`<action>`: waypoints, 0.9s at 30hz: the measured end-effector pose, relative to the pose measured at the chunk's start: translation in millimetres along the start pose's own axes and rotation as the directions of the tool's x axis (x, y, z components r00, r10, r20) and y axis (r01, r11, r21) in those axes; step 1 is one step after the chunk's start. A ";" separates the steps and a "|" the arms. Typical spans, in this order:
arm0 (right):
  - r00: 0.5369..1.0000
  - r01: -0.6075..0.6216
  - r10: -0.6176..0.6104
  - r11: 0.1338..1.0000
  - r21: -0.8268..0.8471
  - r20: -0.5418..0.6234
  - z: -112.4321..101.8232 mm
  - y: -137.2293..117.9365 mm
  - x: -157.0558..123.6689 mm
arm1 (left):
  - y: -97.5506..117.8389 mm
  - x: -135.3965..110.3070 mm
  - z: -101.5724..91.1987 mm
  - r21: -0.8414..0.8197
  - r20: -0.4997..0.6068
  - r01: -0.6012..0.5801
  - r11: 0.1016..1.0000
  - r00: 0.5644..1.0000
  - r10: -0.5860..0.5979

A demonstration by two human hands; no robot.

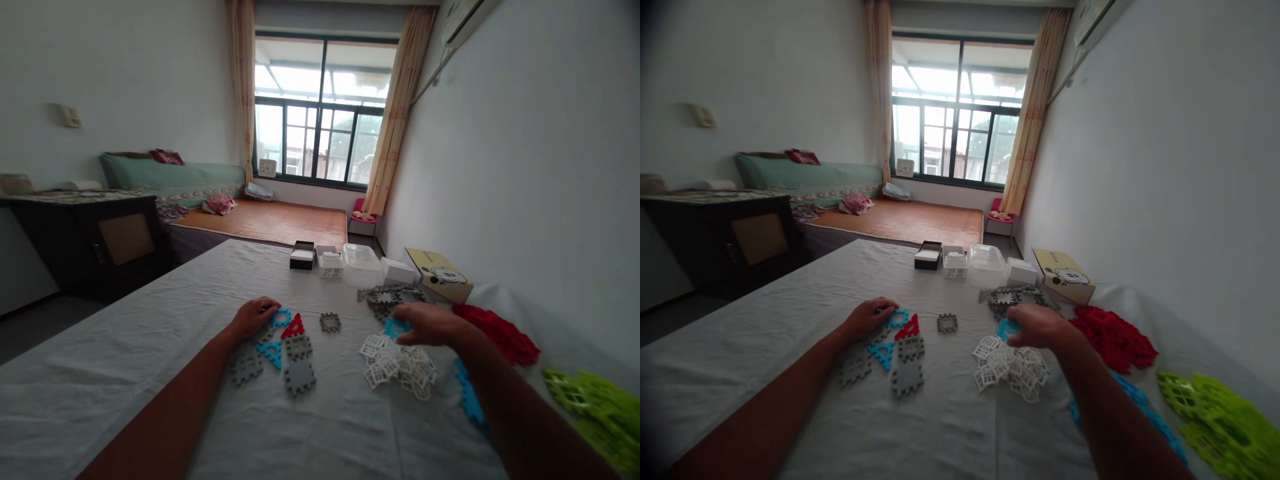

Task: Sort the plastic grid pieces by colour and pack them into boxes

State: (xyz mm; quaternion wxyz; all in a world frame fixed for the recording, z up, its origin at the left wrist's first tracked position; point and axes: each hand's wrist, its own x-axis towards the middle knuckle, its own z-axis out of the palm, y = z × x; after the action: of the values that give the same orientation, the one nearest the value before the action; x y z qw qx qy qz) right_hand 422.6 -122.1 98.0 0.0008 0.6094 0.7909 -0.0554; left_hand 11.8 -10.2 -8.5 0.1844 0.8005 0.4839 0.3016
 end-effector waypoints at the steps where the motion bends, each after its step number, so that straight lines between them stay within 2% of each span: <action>1: 0.997 -0.081 0.081 0.997 -0.005 0.010 -4.4 23.0 -17.6 | -0.5 0.2 0.3 0.002 0.002 -0.001 1.000 1.000 0.001; 4: 0.956 -0.290 0.290 0.957 0.001 0.040 -6.7 84.4 -71.3 | -0.3 1.1 1.3 0.016 0.004 -0.002 1.000 1.000 0.002; 6: 0.927 -0.372 0.370 0.928 0.021 0.062 -1.7 104.4 -94.1 | 2.0 1.6 1.8 0.041 0.001 0.016 0.999 1.000 -0.016; 7: 0.926 -0.375 0.373 0.926 0.041 0.048 1.9 105.1 -98.4 | 3.7 1.7 1.9 0.056 0.000 0.025 0.998 1.000 -0.025; 9: 0.956 -0.291 0.294 0.951 0.102 -0.011 10.0 87.2 -92.0 | 7.0 1.2 2.0 0.086 0.000 0.029 0.996 1.000 -0.029; 12: 0.997 -0.043 0.056 0.978 0.203 -0.057 24.0 25.5 -54.8 | 9.4 -0.9 1.4 0.109 -0.006 0.012 0.994 1.000 -0.011; 15: 0.982 0.174 -0.153 0.963 0.208 -0.114 40.8 -41.5 -6.7 | 7.3 -3.1 0.7 0.092 -0.010 0.003 0.996 1.000 -0.003; 18: 0.958 0.261 -0.234 0.952 0.163 -0.164 58.7 -84.5 37.7 | 2.2 -3.2 0.9 0.057 -0.008 0.007 0.998 1.000 -0.006; 20: 0.959 0.249 -0.227 0.961 0.122 -0.170 68.6 -99.2 60.9 | -0.9 -2.2 1.5 0.039 -0.011 0.010 0.999 1.000 -0.010; 23: 0.961 0.241 -0.229 0.969 0.063 -0.155 74.3 -106.0 80.6 | -3.0 -0.9 2.5 0.028 -0.016 0.017 0.999 1.000 -0.016; 25: 0.961 0.230 -0.223 0.973 0.029 -0.162 68.9 -98.4 84.3 | -2.2 -1.1 2.7 0.029 -0.022 0.018 0.999 1.000 -0.017; 27: 0.965 0.155 -0.154 0.988 -0.011 -0.214 56.8 -78.6 84.6 | -0.2 -2.0 2.3 0.027 -0.029 0.019 0.999 0.999 -0.018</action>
State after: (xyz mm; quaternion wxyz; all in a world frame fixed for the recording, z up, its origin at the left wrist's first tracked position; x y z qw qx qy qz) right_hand 321.3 -65.4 42.5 -0.0904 0.5483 0.8313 0.0081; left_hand 12.5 -12.0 -10.9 0.1692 0.7940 0.4979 0.3049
